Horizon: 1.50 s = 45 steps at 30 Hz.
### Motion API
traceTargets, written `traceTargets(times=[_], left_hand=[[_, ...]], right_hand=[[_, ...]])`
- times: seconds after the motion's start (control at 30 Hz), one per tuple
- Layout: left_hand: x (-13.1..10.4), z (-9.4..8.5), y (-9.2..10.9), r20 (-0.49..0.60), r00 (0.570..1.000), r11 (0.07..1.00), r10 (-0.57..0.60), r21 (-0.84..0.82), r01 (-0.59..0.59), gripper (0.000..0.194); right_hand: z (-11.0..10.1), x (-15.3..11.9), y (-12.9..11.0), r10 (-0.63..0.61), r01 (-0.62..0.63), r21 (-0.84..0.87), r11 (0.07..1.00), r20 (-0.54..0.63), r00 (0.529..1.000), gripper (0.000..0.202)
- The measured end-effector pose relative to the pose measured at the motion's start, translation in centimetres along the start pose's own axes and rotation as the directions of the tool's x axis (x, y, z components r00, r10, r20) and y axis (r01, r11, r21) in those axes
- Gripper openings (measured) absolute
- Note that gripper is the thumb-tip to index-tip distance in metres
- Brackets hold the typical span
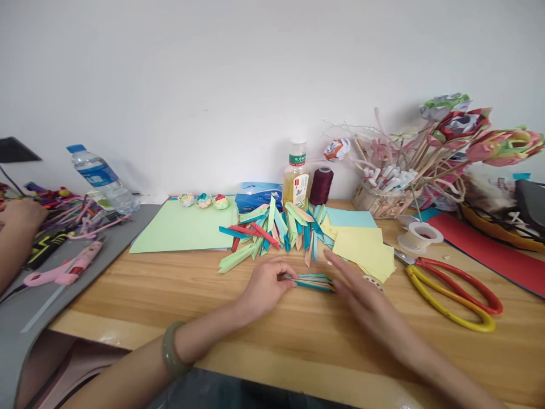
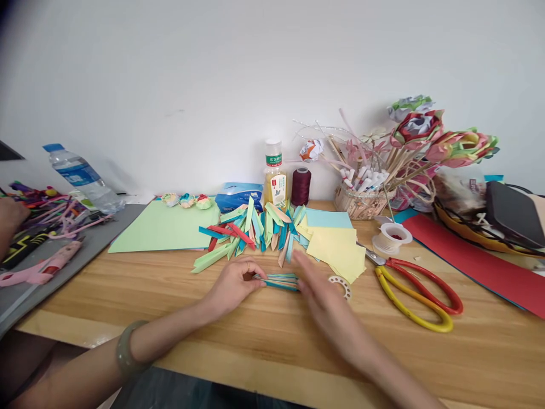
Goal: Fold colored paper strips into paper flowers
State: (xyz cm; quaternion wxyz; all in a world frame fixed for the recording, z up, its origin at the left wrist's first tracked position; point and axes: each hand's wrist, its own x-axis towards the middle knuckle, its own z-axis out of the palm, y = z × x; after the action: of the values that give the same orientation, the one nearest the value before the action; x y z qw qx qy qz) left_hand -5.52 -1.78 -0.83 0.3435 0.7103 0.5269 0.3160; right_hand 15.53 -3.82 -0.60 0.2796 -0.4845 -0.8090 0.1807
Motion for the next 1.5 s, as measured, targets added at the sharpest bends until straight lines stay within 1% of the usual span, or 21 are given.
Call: traceTargets(times=[0.03, 0.07, 0.1, 0.17, 0.23, 0.33, 0.47, 0.57, 0.63, 0.73, 0.83, 0.93, 1.0, 1.07, 1.13, 1.23, 1.3, 1.33, 1.37, 1.4, 1.5], left_hand=[[0.0, -0.1, 0.0, 0.004, 1.0, 1.0, 0.001, -0.009, -0.001, 0.008], [0.0, -0.1, 0.0, 0.007, 1.0, 1.0, 0.003, -0.016, -0.003, 0.008], [0.0, -0.1, 0.0, 0.01, 1.0, 1.0, 0.005, -0.022, -0.005, 0.008], [0.0, -0.2, 0.0, 0.014, 1.0, 1.0, 0.01, -0.027, -0.009, 0.008], [0.0, -0.2, -0.1, 0.015, 1.0, 1.0, 0.016, -0.027, -0.016, 0.009], [0.1, -0.1, -0.2, 0.018, 0.999, 0.999, 0.028, -0.023, -0.028, 0.009], [0.2, -0.2, -0.3, 0.023, 0.999, 0.999, 0.035, -0.014, -0.034, 0.008], [0.2, -0.2, -0.2, 0.023, 0.999, 0.999, 0.035, -0.008, -0.035, 0.008], [0.1, -0.2, -0.2, 0.025, 0.999, 0.999, 0.033, -0.009, -0.033, 0.012], [0.1, -0.3, -0.5, 0.039, 0.998, 0.999, 0.044, 0.004, -0.044, 0.029], [0.1, -0.5, -1.0, 0.093, 0.985, 0.987, 0.144, 0.063, -0.15, 0.035], [0.0, -0.7, -1.4, 0.169, 0.94, 0.94, 0.297, 0.121, -0.319, 0.032], [0.0, -0.7, -1.5, 0.183, 0.92, 0.916, 0.345, 0.148, -0.373, 0.031], [-0.1, -0.5, -1.3, 0.166, 0.928, 0.918, 0.334, 0.168, -0.36, 0.032], [-0.3, -0.4, -1.0, 0.146, 0.947, 0.936, 0.286, 0.17, -0.308, 0.033], [-0.3, -0.1, -0.5, 0.124, 0.982, 0.975, 0.143, 0.153, -0.162, 0.03], [-0.4, -0.1, -0.2, 0.11, 0.993, 0.988, 0.041, 0.144, -0.057, 0.028], [-0.4, 0.0, -0.2, 0.107, 0.994, 0.989, 0.014, 0.146, -0.03, 0.027], [-0.4, 0.0, -0.3, 0.108, 0.994, 0.988, 0.012, 0.155, -0.029, 0.027], [-0.5, 0.1, -0.5, 0.111, 0.993, 0.983, 0.037, 0.172, -0.056, 0.026], [-0.7, 0.5, -1.3, 0.13, 0.977, 0.94, 0.17, 0.275, -0.2, 0.029]], right_hand=[[-1.0, -0.1, 0.3, 0.046, -0.046, 0.005, 0.999, -0.044, 0.998, 0.044], [-1.9, -0.2, 0.6, 0.071, -0.071, -0.009, 0.997, -0.061, 0.996, 0.041], [-2.5, -0.4, 0.9, 0.075, -0.078, -0.038, 0.996, -0.08, 0.994, 0.04], [-2.9, -0.8, 1.3, 0.026, -0.033, -0.12, 0.992, -0.059, 0.998, 0.038], [-2.4, -1.0, 1.2, -0.056, 0.052, -0.193, 0.98, -0.016, 0.998, 0.039], [-1.2, -0.5, 0.5, -0.151, 0.158, -0.239, 0.958, 0.047, 0.987, 0.042], [-0.6, 1.2, 0.0, -0.184, 0.215, -0.235, 0.948, 0.148, 0.972, 0.044], [-0.5, 2.1, 0.2, -0.221, 0.263, -0.217, 0.94, 0.201, 0.954, 0.039], [-0.3, 2.3, 0.5, -0.25, 0.292, -0.194, 0.937, 0.214, 0.944, 0.035], [0.1, 2.2, 0.7, -0.27, 0.302, -0.154, 0.941, 0.197, 0.942, 0.032], [0.3, 2.2, 0.8, -0.272, 0.299, -0.136, 0.944, 0.189, 0.944, 0.029], [0.4, 2.1, 0.9, -0.288, 0.317, -0.156, 0.935, 0.185, 0.94, 0.034], [0.3, 2.0, 0.9, -0.322, 0.354, -0.188, 0.916, 0.178, 0.93, 0.036], [0.3, 1.9, 0.8, -0.358, 0.389, -0.224, 0.894, 0.165, 0.919, 0.034], [0.4, 1.7, 0.7, -0.371, 0.396, -0.247, 0.884, 0.142, 0.918, 0.032], [0.6, 1.5, 0.6, -0.38, 0.395, -0.258, 0.882, 0.106, 0.919, 0.035], [0.7, 1.3, 0.5, -0.406, 0.42, -0.279, 0.864, 0.108, 0.907, 0.036], [0.8, 1.3, 0.5, -0.419, 0.432, -0.299, 0.851, 0.11, 0.901, 0.036], [0.9, 1.3, 0.5, -0.429, 0.441, -0.322, 0.838, 0.113, 0.896, 0.036], [0.9, 1.3, 0.5, -0.435, 0.445, -0.346, 0.826, 0.112, 0.893, 0.036], [0.9, 1.3, 0.3, -0.449, 0.454, -0.397, 0.798, 0.113, 0.887, 0.035]])
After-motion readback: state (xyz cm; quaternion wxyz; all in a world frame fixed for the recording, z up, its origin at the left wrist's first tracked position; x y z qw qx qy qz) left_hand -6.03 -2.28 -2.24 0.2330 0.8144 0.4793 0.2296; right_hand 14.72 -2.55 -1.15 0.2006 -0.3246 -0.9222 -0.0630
